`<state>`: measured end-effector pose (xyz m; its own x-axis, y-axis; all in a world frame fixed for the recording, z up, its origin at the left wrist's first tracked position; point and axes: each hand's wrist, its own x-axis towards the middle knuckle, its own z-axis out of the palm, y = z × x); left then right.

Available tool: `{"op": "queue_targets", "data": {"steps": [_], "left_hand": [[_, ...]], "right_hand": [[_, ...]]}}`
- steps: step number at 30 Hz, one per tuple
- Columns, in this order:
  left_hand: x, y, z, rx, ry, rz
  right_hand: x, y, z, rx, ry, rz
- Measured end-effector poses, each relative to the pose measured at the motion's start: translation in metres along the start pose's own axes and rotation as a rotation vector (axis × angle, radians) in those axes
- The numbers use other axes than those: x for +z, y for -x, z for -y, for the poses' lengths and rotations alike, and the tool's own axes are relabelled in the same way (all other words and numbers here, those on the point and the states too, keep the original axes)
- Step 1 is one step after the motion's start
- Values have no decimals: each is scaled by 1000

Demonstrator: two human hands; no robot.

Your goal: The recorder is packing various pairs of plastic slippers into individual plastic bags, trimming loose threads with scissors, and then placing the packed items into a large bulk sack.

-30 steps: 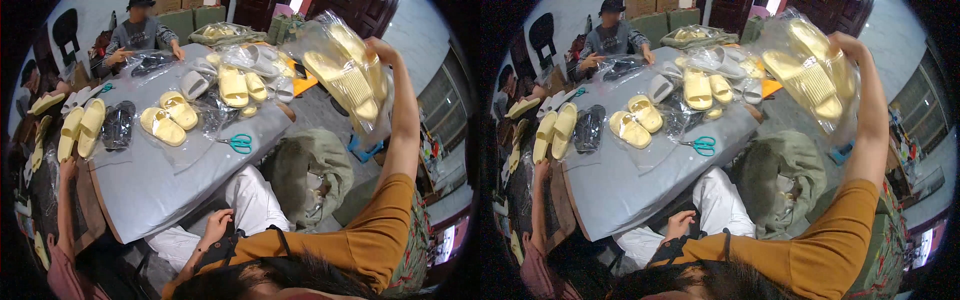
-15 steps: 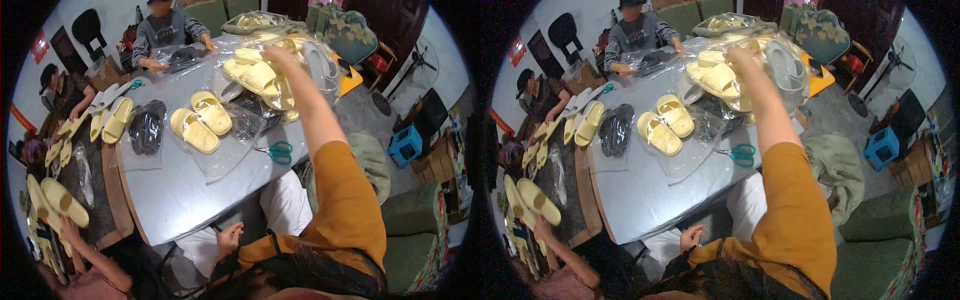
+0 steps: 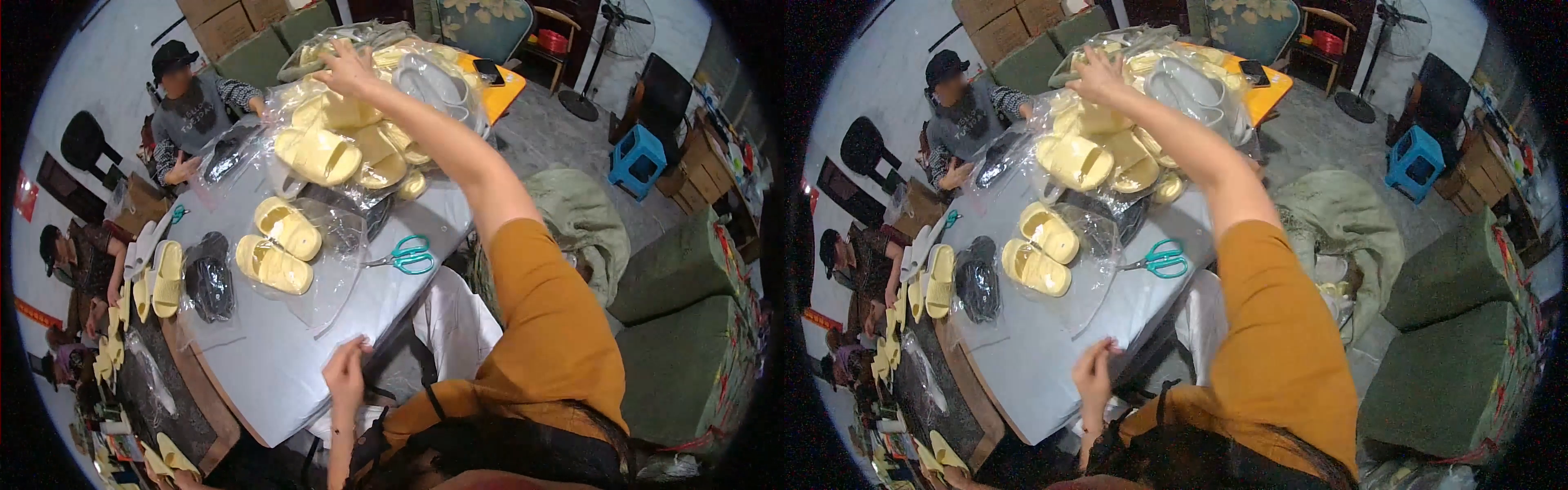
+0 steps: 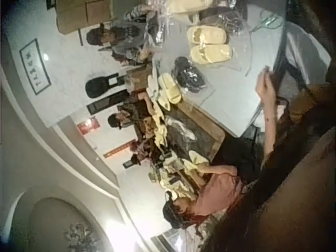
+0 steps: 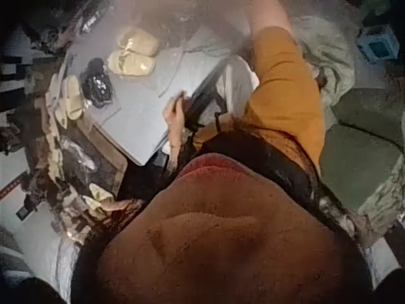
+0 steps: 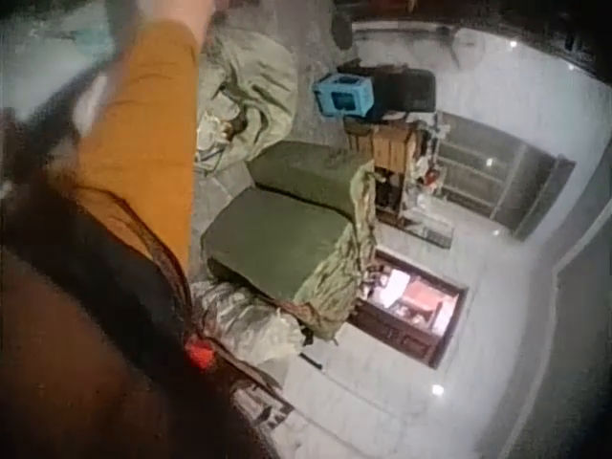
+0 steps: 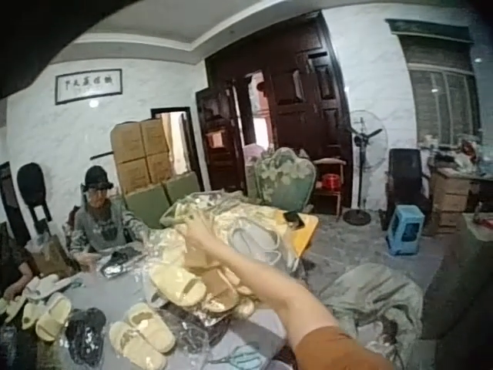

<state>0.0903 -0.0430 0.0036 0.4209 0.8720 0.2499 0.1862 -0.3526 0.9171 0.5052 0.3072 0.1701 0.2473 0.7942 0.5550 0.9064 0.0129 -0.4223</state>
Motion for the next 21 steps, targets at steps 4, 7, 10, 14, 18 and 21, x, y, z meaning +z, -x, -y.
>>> {"op": "queue_targets", "data": {"steps": [4, 7, 10, 14, 18, 21], "left_hand": [[-29, -72, 1, 181, -284, -107], [26, -160, -31, 422, -409, 10], [29, -203, -6, 451, -465, -22], [69, -217, -4, 481, -640, -42], [59, -203, 2, 472, -651, -14], [37, -184, -5, 487, -613, 22]], "right_hand": [[-60, 101, 10, -34, 363, -334], [-96, 190, -147, 393, 75, -397], [-52, 213, -121, 702, 20, 4], [-58, 221, -203, 404, 173, -189], [-101, 229, -237, 527, 129, -286], [-153, 203, -225, 513, 173, -431]]}}
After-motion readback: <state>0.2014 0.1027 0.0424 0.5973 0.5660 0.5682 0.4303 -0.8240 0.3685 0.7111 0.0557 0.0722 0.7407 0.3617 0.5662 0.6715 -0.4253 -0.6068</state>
